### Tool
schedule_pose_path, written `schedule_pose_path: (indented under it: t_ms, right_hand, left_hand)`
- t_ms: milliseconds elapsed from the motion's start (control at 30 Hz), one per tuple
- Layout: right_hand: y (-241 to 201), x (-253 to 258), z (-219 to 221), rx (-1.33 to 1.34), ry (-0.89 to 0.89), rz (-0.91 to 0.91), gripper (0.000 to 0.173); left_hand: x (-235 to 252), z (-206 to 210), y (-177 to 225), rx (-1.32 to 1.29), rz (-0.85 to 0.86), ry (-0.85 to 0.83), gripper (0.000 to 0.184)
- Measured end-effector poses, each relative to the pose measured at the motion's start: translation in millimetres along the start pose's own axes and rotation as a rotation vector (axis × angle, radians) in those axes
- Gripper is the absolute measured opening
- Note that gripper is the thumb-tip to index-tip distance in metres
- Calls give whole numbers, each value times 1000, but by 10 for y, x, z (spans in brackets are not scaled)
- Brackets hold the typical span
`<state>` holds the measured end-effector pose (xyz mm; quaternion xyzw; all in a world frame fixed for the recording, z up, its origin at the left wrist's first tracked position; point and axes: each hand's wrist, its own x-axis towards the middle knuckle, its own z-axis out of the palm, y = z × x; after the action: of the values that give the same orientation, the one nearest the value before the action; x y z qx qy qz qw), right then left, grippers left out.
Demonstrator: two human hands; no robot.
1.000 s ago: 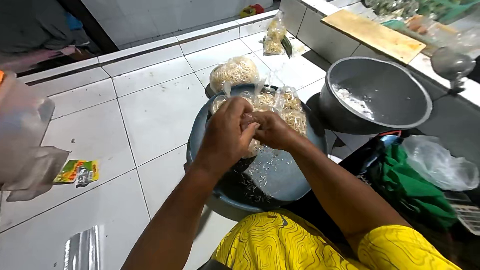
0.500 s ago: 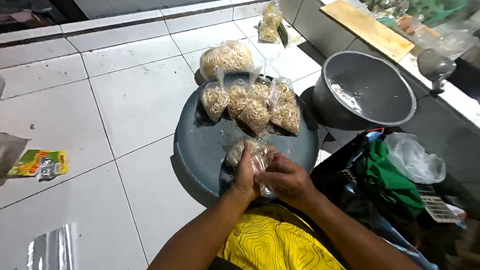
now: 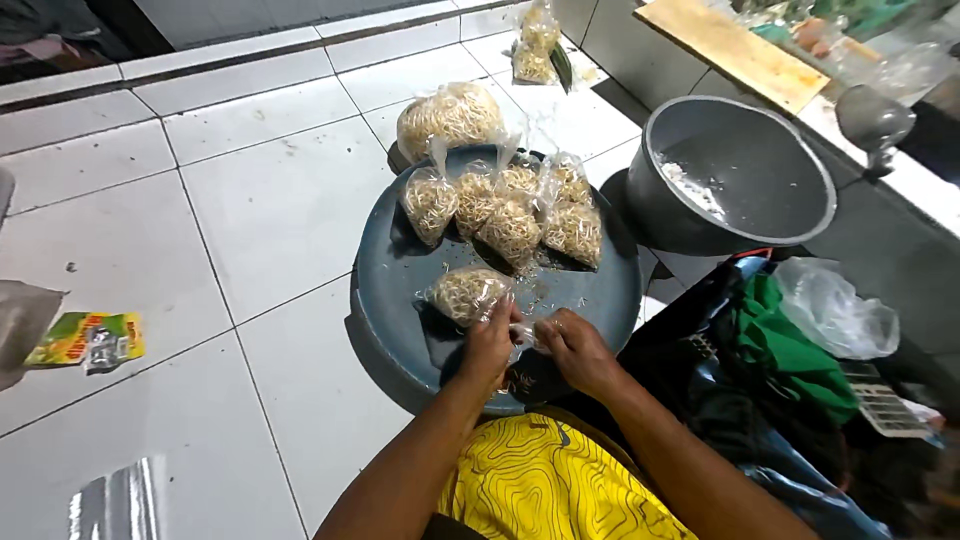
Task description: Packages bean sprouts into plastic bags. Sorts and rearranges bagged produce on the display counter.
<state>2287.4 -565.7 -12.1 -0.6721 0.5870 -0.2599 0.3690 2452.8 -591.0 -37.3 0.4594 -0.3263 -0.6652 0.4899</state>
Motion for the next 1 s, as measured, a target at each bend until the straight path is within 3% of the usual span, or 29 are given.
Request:
schedule_pose_path:
  t_ms: [100,167,233,333,400,467,500,567,667,733,800,900,1000]
  right_hand:
    - [-6,37,141,678,-70,68,37]
    - [9,76,265,803,-62,-41,38]
    - [-2,122,302,507,-27,-268,30]
    - [-76,213,205,-145,38,-474,47]
    - [-106,280,136,-400,100,-469,37]
    - [-84,328,67,-478,122,-398,16]
    - [-67,331,24,-470,95,-352,16]
    - [-18,290,-38,-244,-22,-271,26]
    - [45,254,6,585,-166,-201,38]
    - [10,248,114,839,-171,-192,40]
    - [-29,259,193,627,-78,-296,30]
    - [-96,307,196,-62,106,-386,28]
    - [-102,356,186,-260,155,-320,28]
  left_hand:
    - [46,-47,-15,119,-55,50,37]
    - [25,-26,16,112,-82,53,34]
    - [24,-28,29,115,-67,89,23]
    - [-20,-49,88,106,-105,124,14]
    - [-30,-72,97,132,-162,146,20]
    - [-27,-101,120,13,-206,151,26]
    - [-27,-124,164,-74,-212,135,27]
    - [-30,-192,241,-198,-194,52,28]
    - [-50,-225,211,-186,-129,-59,23]
    - [-74,-150,121,-147,-72,-49,22]
    - [-60,-118,58,-122,-34,1,20]
    - [-46,-175,74,-146,-42,48,18]
    - [-76,-251,100,-138,-37,-54,20]
